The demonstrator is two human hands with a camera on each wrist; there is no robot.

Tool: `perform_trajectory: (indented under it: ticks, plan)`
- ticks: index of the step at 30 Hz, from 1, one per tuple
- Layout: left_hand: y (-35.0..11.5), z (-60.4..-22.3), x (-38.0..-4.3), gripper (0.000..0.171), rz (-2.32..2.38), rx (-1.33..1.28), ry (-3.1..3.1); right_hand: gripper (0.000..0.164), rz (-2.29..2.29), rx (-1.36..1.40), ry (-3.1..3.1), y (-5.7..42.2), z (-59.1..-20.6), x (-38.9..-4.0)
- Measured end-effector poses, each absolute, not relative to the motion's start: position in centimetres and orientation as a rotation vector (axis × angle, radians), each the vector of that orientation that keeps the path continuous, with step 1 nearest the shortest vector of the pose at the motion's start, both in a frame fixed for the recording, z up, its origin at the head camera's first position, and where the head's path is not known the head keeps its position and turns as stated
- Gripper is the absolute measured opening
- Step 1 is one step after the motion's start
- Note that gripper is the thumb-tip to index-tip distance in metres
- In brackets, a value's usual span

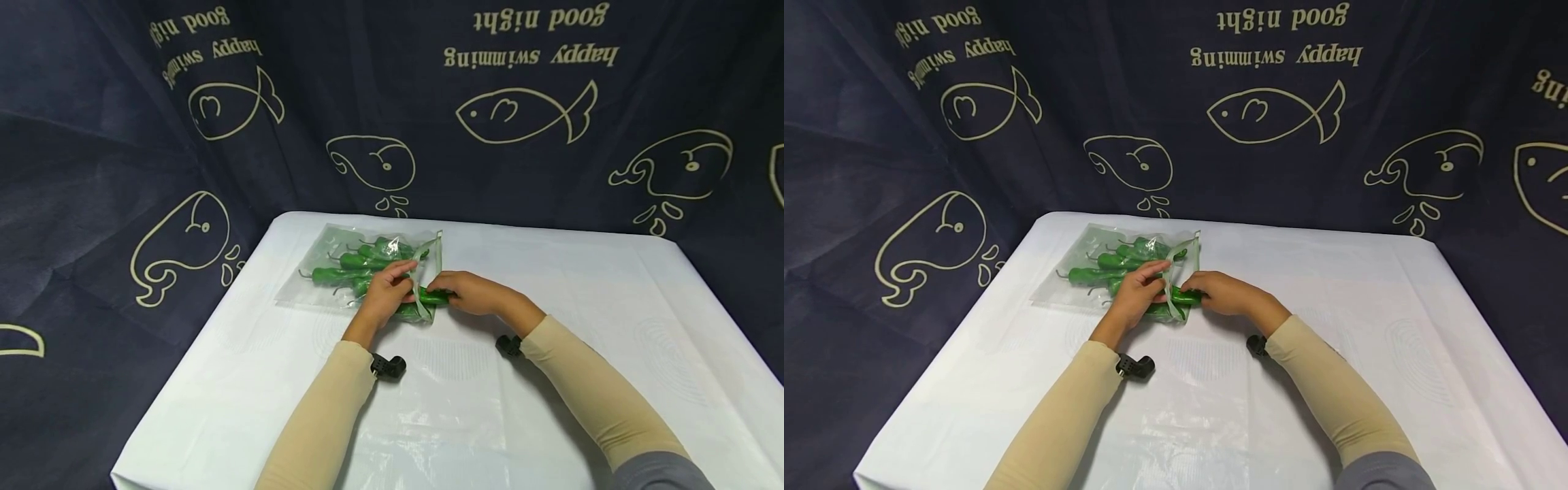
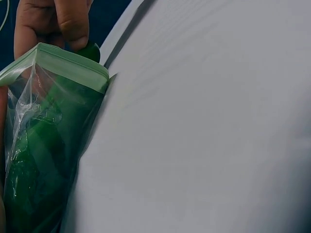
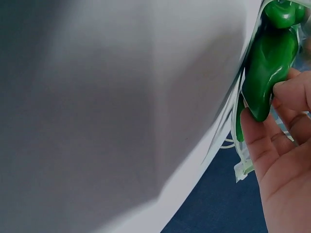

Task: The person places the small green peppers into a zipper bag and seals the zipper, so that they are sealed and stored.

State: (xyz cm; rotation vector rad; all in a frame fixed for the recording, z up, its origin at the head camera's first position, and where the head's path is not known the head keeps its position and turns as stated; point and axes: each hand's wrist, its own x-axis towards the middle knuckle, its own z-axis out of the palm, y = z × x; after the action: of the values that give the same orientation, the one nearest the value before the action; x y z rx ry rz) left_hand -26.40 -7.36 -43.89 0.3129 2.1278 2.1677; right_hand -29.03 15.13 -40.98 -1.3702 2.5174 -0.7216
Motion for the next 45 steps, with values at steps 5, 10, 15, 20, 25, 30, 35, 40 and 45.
perform_trajectory:
  ticks: [5, 10, 15, 20, 25, 30, 35, 40, 45]
  plan:
    - [-7.3, -43.9, -26.3, 0.041, 2.177, 0.320, 2.150, 0.043, -0.706, -1.354, 2.529, 15.1, -41.1, -29.1]
    - [-7.2, -43.8, -26.2, 0.042, 2.178, 0.322, 2.156, 0.048, -0.673, -1.296, 2.539, 15.1, -41.1, -29.1]
    - [-7.2, -43.8, -26.2, 0.042, 2.172, 0.316, 2.151, 0.052, -0.668, -1.313, 2.523, 15.1, -41.1, -29.1]
    - [-7.3, -43.8, -26.2, 0.043, 2.175, 0.310, 2.145, 0.056, -0.680, -1.339, 2.517, 15.0, -41.1, -29.1]
    - [-7.3, -43.5, -26.0, 0.042, 2.174, 0.321, 2.136, 0.050, -0.678, -1.268, 2.521, 15.0, -41.2, -29.3]
    - [-7.3, -43.5, -26.1, 0.041, 2.150, 0.318, 2.149, 0.046, -0.676, -1.271, 2.522, 15.0, -41.4, -29.6]
    - [-7.2, -43.8, -26.2, 0.041, 2.158, 0.314, 2.152, 0.048, -0.666, -1.351, 2.533, 14.9, -41.2, -29.6]
    - [-7.3, -43.8, -26.3, 0.042, 2.169, 0.322, 2.145, 0.047, -0.651, -1.382, 2.550, 14.5, -41.1, -29.7]
    - [-7.3, -43.8, -26.3, 0.042, 2.179, 0.328, 2.141, 0.044, -0.652, -1.365, 2.538, 14.1, -41.3, -29.8]
